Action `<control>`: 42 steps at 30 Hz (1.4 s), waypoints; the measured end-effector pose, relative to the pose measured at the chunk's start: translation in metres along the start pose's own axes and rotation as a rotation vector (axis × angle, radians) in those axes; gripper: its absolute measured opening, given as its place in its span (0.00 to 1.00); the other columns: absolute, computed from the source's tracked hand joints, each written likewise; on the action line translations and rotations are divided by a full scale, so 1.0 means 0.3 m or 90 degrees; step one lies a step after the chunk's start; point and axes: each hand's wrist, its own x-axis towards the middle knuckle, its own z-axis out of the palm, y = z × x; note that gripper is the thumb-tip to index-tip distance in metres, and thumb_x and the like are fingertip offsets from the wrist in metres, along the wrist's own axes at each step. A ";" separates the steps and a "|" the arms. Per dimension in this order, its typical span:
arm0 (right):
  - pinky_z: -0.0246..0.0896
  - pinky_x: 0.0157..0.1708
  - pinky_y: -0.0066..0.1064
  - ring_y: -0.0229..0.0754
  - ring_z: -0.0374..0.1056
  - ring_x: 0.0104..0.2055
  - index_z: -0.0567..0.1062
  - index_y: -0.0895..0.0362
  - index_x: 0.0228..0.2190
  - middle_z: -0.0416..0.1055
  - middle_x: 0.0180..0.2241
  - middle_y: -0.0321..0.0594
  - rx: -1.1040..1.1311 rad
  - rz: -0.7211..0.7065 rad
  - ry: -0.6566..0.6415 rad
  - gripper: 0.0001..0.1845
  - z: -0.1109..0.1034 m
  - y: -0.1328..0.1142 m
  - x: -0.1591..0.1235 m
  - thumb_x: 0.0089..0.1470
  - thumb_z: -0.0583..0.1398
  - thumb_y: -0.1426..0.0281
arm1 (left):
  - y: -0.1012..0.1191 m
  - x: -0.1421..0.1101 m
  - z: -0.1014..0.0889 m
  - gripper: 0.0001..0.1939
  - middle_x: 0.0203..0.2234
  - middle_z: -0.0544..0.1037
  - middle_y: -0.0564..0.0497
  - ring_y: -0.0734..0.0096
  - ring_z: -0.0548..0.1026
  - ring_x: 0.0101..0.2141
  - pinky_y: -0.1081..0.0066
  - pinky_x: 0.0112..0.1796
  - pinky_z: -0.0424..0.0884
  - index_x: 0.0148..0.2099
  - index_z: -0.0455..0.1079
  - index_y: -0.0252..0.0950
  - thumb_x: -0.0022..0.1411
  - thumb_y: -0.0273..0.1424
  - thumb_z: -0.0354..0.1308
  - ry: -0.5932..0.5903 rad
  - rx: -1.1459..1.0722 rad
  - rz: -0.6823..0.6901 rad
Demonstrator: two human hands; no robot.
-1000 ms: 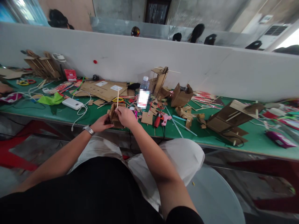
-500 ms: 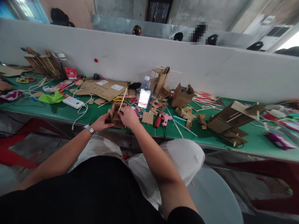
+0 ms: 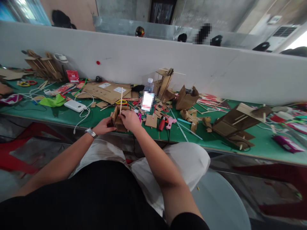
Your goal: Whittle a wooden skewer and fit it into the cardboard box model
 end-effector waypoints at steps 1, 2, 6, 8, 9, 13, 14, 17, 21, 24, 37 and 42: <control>0.73 0.50 0.44 0.44 0.73 0.49 0.73 0.58 0.51 0.73 0.51 0.44 0.001 -0.002 0.003 0.18 0.003 0.002 0.001 0.65 0.61 0.61 | -0.002 0.000 0.001 0.30 0.42 0.81 0.44 0.59 0.80 0.39 0.62 0.42 0.77 0.55 0.70 0.34 0.53 0.40 0.69 0.001 -0.005 0.001; 0.73 0.50 0.44 0.44 0.73 0.49 0.73 0.58 0.51 0.73 0.51 0.44 0.002 -0.004 0.005 0.18 0.006 0.003 0.001 0.65 0.61 0.61 | -0.005 0.000 0.002 0.30 0.43 0.81 0.44 0.59 0.80 0.40 0.61 0.43 0.77 0.55 0.70 0.34 0.53 0.40 0.69 0.001 -0.011 0.003; 0.73 0.50 0.44 0.44 0.73 0.49 0.73 0.58 0.51 0.73 0.51 0.44 0.006 -0.010 0.012 0.18 0.015 0.004 0.001 0.65 0.61 0.61 | -0.017 0.001 0.000 0.30 0.41 0.82 0.44 0.58 0.80 0.39 0.61 0.42 0.77 0.56 0.71 0.33 0.55 0.44 0.67 0.006 -0.037 0.024; 0.73 0.50 0.44 0.44 0.73 0.49 0.73 0.58 0.51 0.73 0.51 0.44 0.006 -0.013 0.015 0.17 0.019 0.004 0.002 0.65 0.61 0.61 | -0.016 0.004 -0.008 0.29 0.38 0.82 0.44 0.59 0.80 0.37 0.61 0.40 0.77 0.56 0.72 0.33 0.59 0.47 0.62 0.013 -0.050 0.041; 0.73 0.50 0.44 0.44 0.73 0.49 0.73 0.58 0.51 0.73 0.51 0.44 0.006 -0.015 0.016 0.18 0.021 0.004 0.002 0.65 0.61 0.61 | -0.012 0.009 -0.015 0.29 0.37 0.82 0.45 0.61 0.80 0.35 0.62 0.39 0.76 0.57 0.72 0.33 0.61 0.48 0.59 0.019 -0.055 0.050; 0.73 0.50 0.44 0.45 0.73 0.49 0.73 0.58 0.51 0.73 0.51 0.44 0.001 -0.022 0.016 0.18 0.024 0.006 0.002 0.65 0.61 0.61 | 0.052 0.046 -0.059 0.30 0.45 0.81 0.41 0.63 0.79 0.37 0.67 0.37 0.74 0.62 0.69 0.35 0.67 0.50 0.52 0.075 -0.049 0.096; 0.73 0.50 0.44 0.44 0.73 0.49 0.73 0.58 0.51 0.73 0.51 0.44 -0.001 -0.025 0.014 0.18 0.024 0.007 0.001 0.65 0.61 0.61 | 0.082 0.060 -0.070 0.30 0.50 0.79 0.40 0.62 0.79 0.41 0.67 0.38 0.74 0.63 0.68 0.36 0.69 0.50 0.50 0.100 -0.043 0.112; 0.72 0.50 0.44 0.44 0.73 0.49 0.74 0.58 0.50 0.73 0.50 0.44 -0.007 -0.031 0.011 0.17 0.025 0.011 -0.004 0.65 0.61 0.61 | 0.189 0.101 -0.090 0.29 0.54 0.77 0.39 0.58 0.76 0.49 0.63 0.47 0.72 0.61 0.70 0.35 0.70 0.50 0.50 0.151 -0.009 0.162; 0.72 0.51 0.44 0.44 0.72 0.49 0.74 0.58 0.49 0.74 0.50 0.44 -0.013 -0.034 0.013 0.16 0.027 0.015 -0.009 0.65 0.60 0.61 | 0.316 0.136 -0.065 0.22 0.51 0.80 0.42 0.58 0.76 0.50 0.60 0.53 0.69 0.52 0.77 0.36 0.71 0.47 0.53 0.151 0.050 0.212; 0.72 0.51 0.44 0.44 0.72 0.50 0.74 0.58 0.50 0.73 0.51 0.44 -0.015 -0.033 0.018 0.17 0.030 0.019 -0.010 0.65 0.60 0.60 | 0.351 0.145 -0.029 0.22 0.46 0.82 0.43 0.60 0.77 0.48 0.60 0.52 0.69 0.48 0.78 0.36 0.73 0.46 0.49 0.164 0.082 0.232; 0.72 0.51 0.44 0.45 0.72 0.50 0.73 0.57 0.51 0.72 0.52 0.45 -0.013 -0.028 0.020 0.18 0.036 0.022 -0.008 0.65 0.61 0.61 | 0.335 0.144 0.004 0.24 0.38 0.82 0.45 0.62 0.78 0.45 0.60 0.51 0.71 0.42 0.77 0.37 0.76 0.44 0.43 0.172 0.159 0.254; 0.72 0.51 0.45 0.45 0.72 0.50 0.73 0.58 0.51 0.73 0.52 0.45 -0.015 -0.032 0.024 0.18 0.029 0.012 -0.011 0.65 0.61 0.60 | 0.348 0.144 0.007 0.25 0.40 0.82 0.44 0.61 0.78 0.45 0.60 0.50 0.72 0.46 0.78 0.37 0.76 0.44 0.42 0.163 0.182 0.248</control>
